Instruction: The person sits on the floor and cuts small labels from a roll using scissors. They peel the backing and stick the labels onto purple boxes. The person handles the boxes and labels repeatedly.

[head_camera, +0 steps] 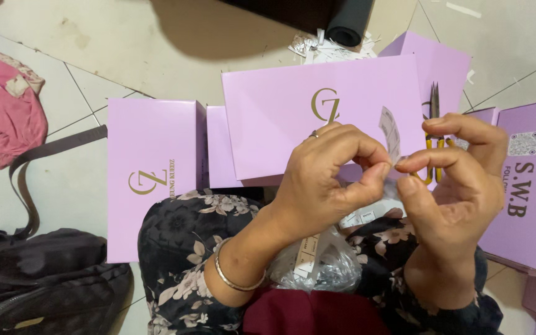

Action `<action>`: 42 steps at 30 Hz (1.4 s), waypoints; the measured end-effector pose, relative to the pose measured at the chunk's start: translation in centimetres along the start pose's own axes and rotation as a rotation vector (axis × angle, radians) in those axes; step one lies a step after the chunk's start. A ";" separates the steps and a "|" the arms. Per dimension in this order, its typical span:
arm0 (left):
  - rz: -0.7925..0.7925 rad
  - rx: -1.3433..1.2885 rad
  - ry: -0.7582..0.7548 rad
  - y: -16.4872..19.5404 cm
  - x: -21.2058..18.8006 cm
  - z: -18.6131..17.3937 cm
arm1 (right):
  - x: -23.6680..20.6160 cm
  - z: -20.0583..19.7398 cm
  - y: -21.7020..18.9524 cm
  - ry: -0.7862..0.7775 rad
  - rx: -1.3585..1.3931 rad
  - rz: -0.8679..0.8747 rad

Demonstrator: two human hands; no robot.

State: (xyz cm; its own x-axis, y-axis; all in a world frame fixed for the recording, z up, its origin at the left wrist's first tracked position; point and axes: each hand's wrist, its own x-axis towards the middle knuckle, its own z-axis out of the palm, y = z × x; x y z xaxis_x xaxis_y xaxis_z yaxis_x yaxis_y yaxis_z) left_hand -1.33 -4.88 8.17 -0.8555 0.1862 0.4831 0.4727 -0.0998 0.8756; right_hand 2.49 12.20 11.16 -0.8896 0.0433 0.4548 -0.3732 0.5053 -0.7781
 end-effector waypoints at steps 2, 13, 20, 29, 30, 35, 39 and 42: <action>0.048 0.056 -0.006 0.0 0.0 -0.1 | -0.1 0.1 -0.1 0.007 -0.029 -0.011; 0.228 0.221 -0.038 0.3 0.1 -0.5 | 0.1 0.1 0.2 0.008 -0.133 -0.066; 0.233 0.223 -0.055 0.2 0.0 -0.4 | -0.5 0.2 0.6 -0.009 -0.241 -0.150; 0.224 0.212 -0.082 -0.2 0.0 -0.1 | -0.5 0.6 1.1 0.001 -0.218 -0.161; 0.225 0.206 -0.080 -0.2 0.0 -0.1 | -0.5 0.7 1.1 0.002 -0.212 -0.161; 0.196 0.175 -0.085 -0.3 -0.1 0.0 | -0.5 1.0 1.2 0.026 -0.144 -0.149; 0.169 0.140 -0.080 -0.3 -0.2 0.2 | -0.6 1.2 1.4 0.039 -0.081 -0.117; 0.145 0.109 -0.078 -0.4 -0.1 0.4 | -0.7 1.3 1.5 0.041 -0.042 -0.114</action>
State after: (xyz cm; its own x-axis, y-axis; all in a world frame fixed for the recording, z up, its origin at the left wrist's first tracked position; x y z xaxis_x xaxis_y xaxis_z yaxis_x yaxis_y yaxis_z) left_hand -1.31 -4.51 7.78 -0.7599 0.2527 0.5989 0.6135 -0.0253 0.7893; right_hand 2.17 11.82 9.14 -0.8303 0.0187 0.5570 -0.4586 0.5450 -0.7019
